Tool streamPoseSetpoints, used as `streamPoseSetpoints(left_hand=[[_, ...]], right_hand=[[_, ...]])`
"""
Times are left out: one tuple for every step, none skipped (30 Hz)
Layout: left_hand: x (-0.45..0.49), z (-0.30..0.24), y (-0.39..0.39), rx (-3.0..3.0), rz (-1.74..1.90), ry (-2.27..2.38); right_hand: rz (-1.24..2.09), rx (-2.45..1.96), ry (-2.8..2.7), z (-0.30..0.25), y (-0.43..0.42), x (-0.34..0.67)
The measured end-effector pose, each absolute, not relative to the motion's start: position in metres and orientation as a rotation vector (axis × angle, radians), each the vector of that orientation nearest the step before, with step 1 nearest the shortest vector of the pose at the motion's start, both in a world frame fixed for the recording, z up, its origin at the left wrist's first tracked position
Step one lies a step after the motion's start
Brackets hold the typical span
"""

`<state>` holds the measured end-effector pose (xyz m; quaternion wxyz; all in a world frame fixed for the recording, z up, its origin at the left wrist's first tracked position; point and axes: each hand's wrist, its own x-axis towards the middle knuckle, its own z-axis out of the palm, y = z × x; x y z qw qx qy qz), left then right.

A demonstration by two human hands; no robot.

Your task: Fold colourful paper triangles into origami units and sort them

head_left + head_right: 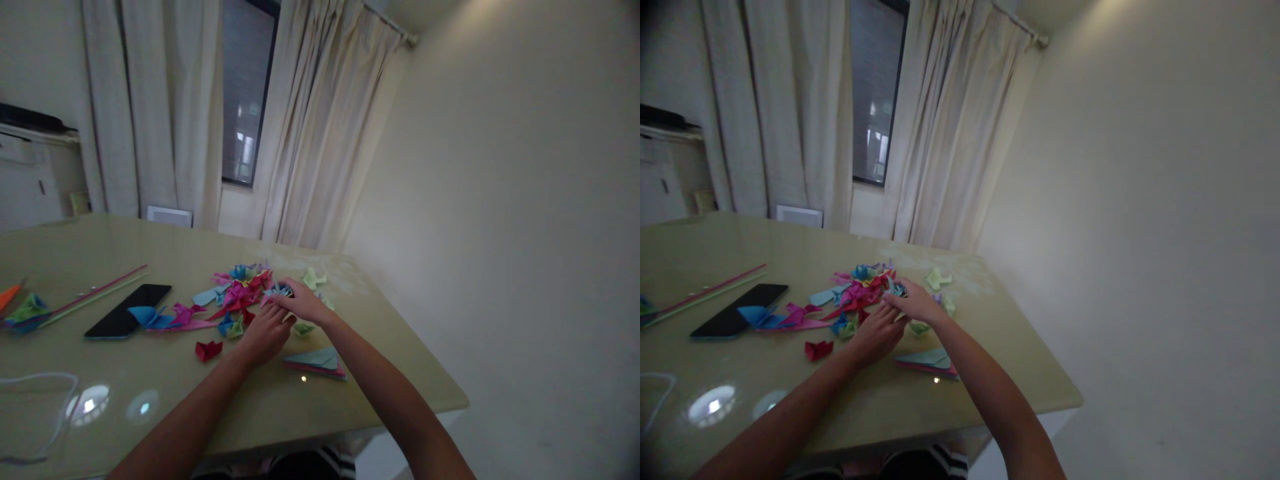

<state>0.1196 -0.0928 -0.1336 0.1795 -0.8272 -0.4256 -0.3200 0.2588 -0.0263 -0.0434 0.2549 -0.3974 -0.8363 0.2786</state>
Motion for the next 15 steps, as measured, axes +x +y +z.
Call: streamPoseSetpoints(left_hand=[[0.122, -0.134, -0.094, -2.346, -0.875, -1.198], [0.124, -0.134, -0.095, -2.347, -0.852, -1.199], [0.125, -0.134, -0.096, -2.344, -0.835, -1.205], [0.126, -0.133, -0.096, -2.339, -0.823, -1.209], [0.126, -0.132, -0.097, -2.339, -0.815, -1.208], [0.126, -0.131, -0.097, -2.342, -0.813, -1.203], [0.125, -0.131, -0.097, -2.346, -0.82, -1.197], [0.124, -0.13, -0.096, -2.341, -0.842, -1.2], [0.124, -0.13, -0.095, -2.318, -0.879, -1.222], [0.122, -0.13, -0.094, -2.278, -0.926, -1.264], [0.121, -0.13, -0.092, -2.227, -0.97, -1.325], [0.119, -0.131, -0.091, -2.177, -1.002, -1.395], [0.117, -0.132, -0.088, -2.137, -1.014, -1.467], [0.115, -0.134, -0.086, -2.116, -1.006, -1.532], [0.112, -0.136, -0.084, -2.112, -0.982, -1.586]], right_hand=[[0.751, -1.089, -2.26, -0.046, -0.025, 0.258], [0.755, -1.095, -2.243, -0.049, -0.024, 0.258], [0.769, -1.095, -2.226, -0.051, -0.023, 0.258], [0.788, -1.087, -2.215, -0.053, -0.023, 0.259], [0.804, -1.074, -2.208, -0.054, -0.022, 0.26], [0.812, -1.058, -2.203, -0.055, -0.02, 0.262], [0.805, -1.047, -2.188, -0.055, -0.019, 0.263], [0.786, -1.041, -2.167, -0.055, -0.017, 0.265], [0.768, -1.04, -2.137, -0.055, -0.014, 0.267], [0.756, -1.045, -2.1, -0.055, -0.011, 0.27], [0.752, -1.054, -2.061, -0.054, -0.008, 0.274], [0.752, -1.068, -2.027, -0.054, -0.004, 0.279], [0.755, -1.09, -1.999, -0.054, 0.0, 0.284], [0.765, -1.114, -1.981, -0.054, 0.003, 0.291], [0.786, -1.132, -1.97, -0.055, 0.006, 0.298]])
